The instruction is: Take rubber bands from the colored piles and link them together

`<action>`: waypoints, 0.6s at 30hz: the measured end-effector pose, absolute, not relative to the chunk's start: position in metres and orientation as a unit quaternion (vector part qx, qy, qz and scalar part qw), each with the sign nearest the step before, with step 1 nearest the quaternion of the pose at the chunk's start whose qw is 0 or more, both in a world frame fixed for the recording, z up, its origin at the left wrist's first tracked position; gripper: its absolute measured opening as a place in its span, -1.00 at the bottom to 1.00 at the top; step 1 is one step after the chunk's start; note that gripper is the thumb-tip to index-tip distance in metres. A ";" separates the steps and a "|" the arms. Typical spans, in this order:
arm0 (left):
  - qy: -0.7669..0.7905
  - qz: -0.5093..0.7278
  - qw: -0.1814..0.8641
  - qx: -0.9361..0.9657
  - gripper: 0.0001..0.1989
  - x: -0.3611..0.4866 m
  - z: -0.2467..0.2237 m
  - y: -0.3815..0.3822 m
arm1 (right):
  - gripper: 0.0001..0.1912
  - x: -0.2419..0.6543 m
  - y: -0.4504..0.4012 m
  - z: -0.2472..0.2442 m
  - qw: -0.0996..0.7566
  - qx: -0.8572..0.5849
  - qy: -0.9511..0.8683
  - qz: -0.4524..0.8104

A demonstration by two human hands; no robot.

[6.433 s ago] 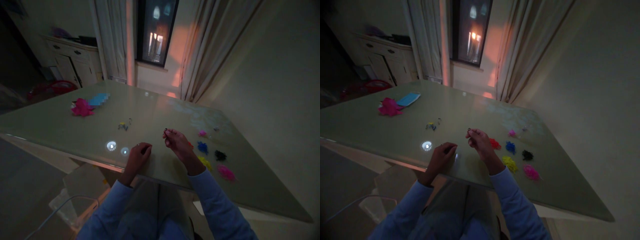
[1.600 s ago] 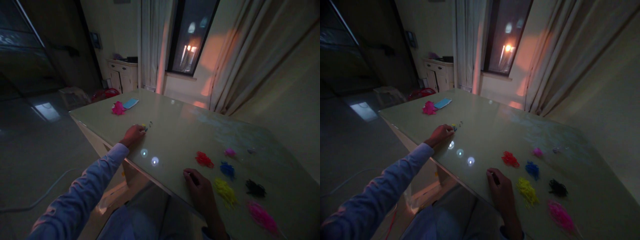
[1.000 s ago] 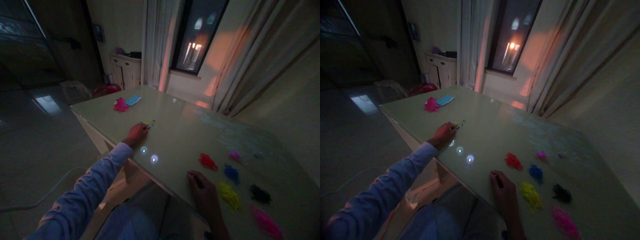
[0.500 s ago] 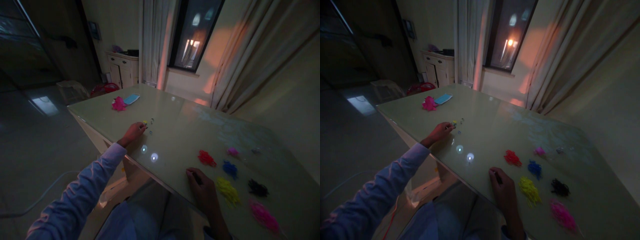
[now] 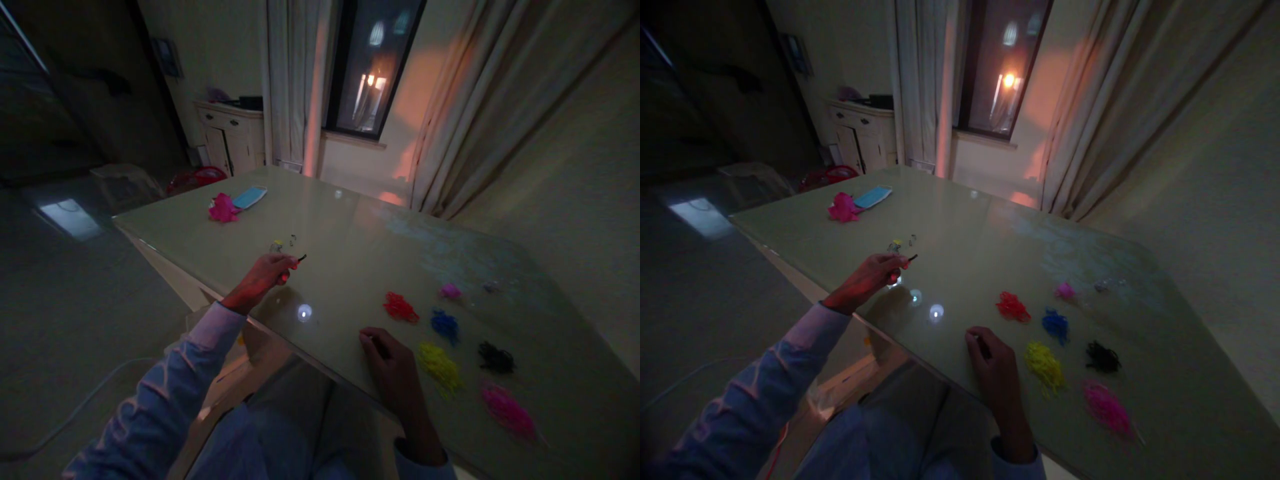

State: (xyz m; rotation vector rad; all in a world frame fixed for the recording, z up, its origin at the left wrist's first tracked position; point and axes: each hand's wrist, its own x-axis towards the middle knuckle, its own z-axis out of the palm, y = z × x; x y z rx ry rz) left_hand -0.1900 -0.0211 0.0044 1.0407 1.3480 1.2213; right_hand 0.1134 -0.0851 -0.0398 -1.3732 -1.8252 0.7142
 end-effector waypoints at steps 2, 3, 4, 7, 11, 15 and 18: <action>0.525 0.513 0.535 0.419 -0.66 -0.177 0.007 -0.029 | -0.68 0.113 -0.086 -0.040 0.369 -0.532 -0.710 0.277; 0.512 0.515 0.549 0.413 -0.65 -0.171 0.008 -0.032 | -0.68 0.112 -0.086 -0.039 0.371 -0.532 -0.709 0.277; 0.503 0.516 0.560 0.408 -0.66 -0.164 0.009 -0.035 | -0.69 0.112 -0.086 -0.039 0.371 -0.532 -0.709 0.278; 0.482 0.520 0.578 0.404 -0.68 -0.142 0.011 -0.042 | -0.71 0.111 -0.086 -0.040 0.372 -0.532 -0.708 0.277; 0.456 0.509 0.590 0.431 -0.71 -0.116 0.010 -0.049 | -0.73 0.111 -0.086 -0.041 0.376 -0.532 -0.705 0.280; 0.449 0.507 0.588 0.442 -0.72 -0.098 0.012 -0.054 | -0.74 0.109 -0.085 -0.040 0.377 -0.532 -0.702 0.288; 0.444 0.524 0.587 0.429 -0.74 -0.085 0.016 -0.057 | -0.74 0.108 -0.086 -0.037 0.380 -0.532 -0.698 0.292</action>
